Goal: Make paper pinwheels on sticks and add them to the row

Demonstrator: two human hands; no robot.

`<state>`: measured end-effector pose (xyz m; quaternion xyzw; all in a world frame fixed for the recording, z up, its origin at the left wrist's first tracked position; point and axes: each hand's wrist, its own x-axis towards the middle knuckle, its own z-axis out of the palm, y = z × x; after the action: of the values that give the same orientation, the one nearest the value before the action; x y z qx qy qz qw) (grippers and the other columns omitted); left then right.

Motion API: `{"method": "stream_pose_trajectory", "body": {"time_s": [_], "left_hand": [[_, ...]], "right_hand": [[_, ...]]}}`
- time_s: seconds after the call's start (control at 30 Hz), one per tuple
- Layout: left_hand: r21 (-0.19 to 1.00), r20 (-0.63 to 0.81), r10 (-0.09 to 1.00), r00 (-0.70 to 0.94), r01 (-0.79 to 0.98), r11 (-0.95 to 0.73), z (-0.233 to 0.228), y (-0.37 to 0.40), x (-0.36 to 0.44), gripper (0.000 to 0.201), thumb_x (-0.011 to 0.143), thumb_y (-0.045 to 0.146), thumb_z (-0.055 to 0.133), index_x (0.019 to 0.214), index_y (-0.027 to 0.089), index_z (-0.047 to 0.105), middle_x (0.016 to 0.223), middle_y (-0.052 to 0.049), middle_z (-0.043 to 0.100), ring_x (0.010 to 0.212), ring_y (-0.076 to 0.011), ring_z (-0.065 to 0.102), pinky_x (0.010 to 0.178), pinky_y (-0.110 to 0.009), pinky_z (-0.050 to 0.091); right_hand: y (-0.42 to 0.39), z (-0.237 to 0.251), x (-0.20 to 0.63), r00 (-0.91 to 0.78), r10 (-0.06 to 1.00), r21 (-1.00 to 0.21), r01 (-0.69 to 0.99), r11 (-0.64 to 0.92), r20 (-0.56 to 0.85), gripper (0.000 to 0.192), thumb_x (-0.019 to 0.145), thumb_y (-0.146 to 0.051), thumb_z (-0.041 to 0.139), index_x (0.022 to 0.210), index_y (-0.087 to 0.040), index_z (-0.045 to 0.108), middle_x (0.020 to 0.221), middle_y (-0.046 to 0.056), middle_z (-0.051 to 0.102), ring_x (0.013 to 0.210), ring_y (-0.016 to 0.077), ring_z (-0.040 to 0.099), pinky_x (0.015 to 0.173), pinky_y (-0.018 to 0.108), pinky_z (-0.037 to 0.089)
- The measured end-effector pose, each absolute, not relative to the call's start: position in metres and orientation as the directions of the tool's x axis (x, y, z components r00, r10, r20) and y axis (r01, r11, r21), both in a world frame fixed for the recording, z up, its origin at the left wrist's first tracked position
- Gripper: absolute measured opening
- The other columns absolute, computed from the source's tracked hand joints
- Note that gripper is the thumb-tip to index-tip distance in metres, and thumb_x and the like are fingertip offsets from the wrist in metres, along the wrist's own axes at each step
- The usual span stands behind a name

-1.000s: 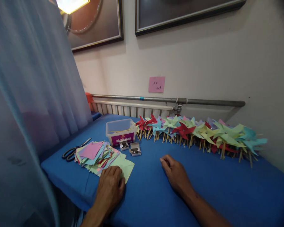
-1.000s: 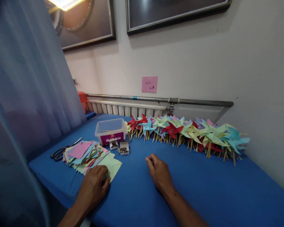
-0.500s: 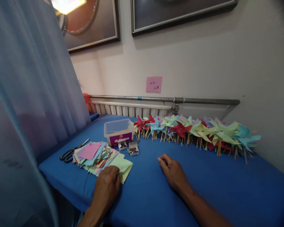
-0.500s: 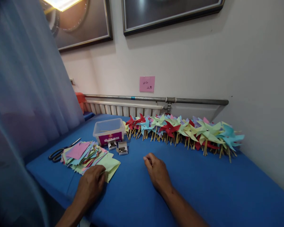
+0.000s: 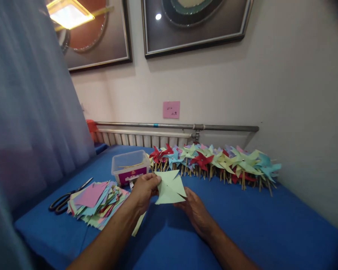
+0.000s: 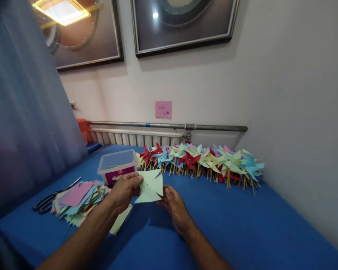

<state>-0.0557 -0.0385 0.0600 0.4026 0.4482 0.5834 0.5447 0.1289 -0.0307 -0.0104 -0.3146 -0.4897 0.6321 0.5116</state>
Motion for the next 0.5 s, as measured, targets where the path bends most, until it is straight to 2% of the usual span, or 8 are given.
{"method": "stream_pose_trajectory", "body": {"time_s": [0.1,0.23,0.37,0.5], "left_hand": [[0.918,-0.131,0.99,-0.059,-0.385,0.099,0.043,-0.008,-0.03,0.036,0.056,0.036,0.084,0.067,0.018,0.055,0.057,0.003,0.057,0.049,-0.0104,0.052,0.051,-0.023,0.039],[0.897,-0.148,0.987,-0.067,-0.429,0.106,0.017,0.002,-0.015,0.039,0.057,0.039,0.084,0.067,0.019,0.052,0.058,0.002,0.058,0.051,-0.0121,0.054,0.053,-0.026,0.042],[0.898,-0.144,0.988,-0.057,-0.428,0.106,0.006,-0.006,-0.017,0.045,0.059,0.045,0.087,0.069,0.019,0.052,0.059,0.001,0.06,0.054,-0.0139,0.056,0.055,-0.027,0.044],[0.893,-0.132,0.991,0.037,-0.429,0.135,0.009,-0.01,-0.022,0.049,0.066,0.06,0.079,0.076,0.018,0.057,0.068,-0.003,0.066,0.059,-0.0166,0.06,0.058,-0.03,0.046]], "right_hand": [[-0.033,-0.006,0.135,-0.279,0.951,-0.889,-0.457,-0.01,0.133,0.062,0.083,-0.076,0.06,0.116,-0.024,0.071,0.123,0.012,0.072,0.114,0.0298,0.065,0.097,0.045,0.048],[-0.034,-0.003,0.137,-0.248,0.96,-0.849,-0.528,-0.022,0.129,0.06,0.084,-0.073,0.061,0.119,-0.025,0.071,0.123,0.011,0.073,0.12,0.0299,0.063,0.101,0.046,0.047],[-0.034,-0.004,0.132,-0.173,0.984,-0.872,-0.486,-0.058,0.031,0.051,0.077,-0.058,0.079,0.112,-0.02,0.073,0.109,0.011,0.078,0.11,0.0305,0.069,0.094,0.043,0.054],[-0.033,-0.009,0.13,-0.107,0.994,-0.882,-0.467,-0.069,-0.022,0.05,0.074,-0.055,0.082,0.106,-0.018,0.073,0.096,0.01,0.08,0.095,0.0295,0.074,0.079,0.038,0.059]]}}
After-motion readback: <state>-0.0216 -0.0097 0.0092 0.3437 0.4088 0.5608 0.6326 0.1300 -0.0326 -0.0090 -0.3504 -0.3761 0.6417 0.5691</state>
